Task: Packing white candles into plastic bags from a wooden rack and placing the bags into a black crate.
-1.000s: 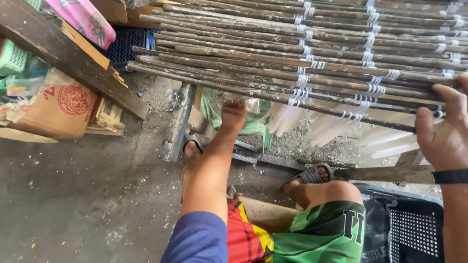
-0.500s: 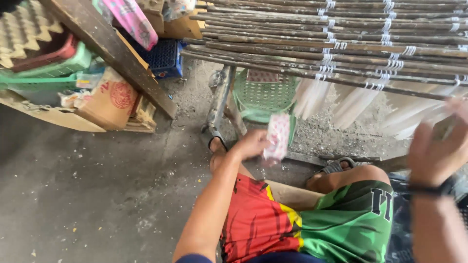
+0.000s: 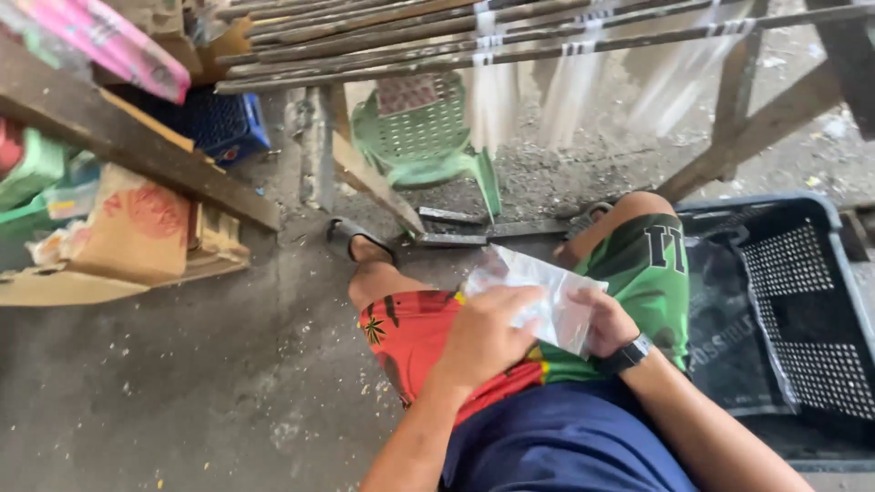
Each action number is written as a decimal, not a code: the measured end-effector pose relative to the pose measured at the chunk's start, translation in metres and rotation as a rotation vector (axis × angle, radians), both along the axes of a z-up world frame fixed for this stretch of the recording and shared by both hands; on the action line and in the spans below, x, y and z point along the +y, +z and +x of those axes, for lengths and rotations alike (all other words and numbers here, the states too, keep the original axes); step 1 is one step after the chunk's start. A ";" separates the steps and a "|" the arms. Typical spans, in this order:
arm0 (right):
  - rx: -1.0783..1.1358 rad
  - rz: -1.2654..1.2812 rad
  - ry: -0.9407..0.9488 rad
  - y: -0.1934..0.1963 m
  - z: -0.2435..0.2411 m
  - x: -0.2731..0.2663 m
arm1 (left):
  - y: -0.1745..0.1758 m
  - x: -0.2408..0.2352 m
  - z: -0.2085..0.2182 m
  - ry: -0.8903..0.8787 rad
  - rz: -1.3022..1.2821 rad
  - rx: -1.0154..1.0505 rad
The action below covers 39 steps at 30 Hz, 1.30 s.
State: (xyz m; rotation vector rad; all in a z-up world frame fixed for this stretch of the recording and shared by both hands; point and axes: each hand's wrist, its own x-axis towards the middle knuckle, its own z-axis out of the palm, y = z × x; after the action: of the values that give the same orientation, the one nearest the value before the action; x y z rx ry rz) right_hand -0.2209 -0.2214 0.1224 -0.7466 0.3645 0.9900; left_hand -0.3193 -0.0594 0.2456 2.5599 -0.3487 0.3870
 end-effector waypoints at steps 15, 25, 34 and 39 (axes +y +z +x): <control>0.000 -0.252 0.148 0.015 -0.022 0.021 | -0.024 0.064 -0.053 0.446 -0.390 0.286; -0.001 -0.210 0.112 -0.044 -0.014 0.011 | -0.023 0.066 -0.026 0.233 -0.793 0.545; -0.095 -0.263 0.131 -0.062 -0.013 0.007 | -0.064 0.061 -0.040 0.310 -1.048 0.805; -0.134 -0.254 0.140 -0.036 -0.020 0.017 | -0.072 0.061 -0.040 0.291 -1.086 0.699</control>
State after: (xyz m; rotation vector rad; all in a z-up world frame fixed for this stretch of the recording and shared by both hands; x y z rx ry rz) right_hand -0.2413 -0.2043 0.0868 -1.0748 0.3276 1.0294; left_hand -0.3593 0.0021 0.1731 1.5072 0.4073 -0.2082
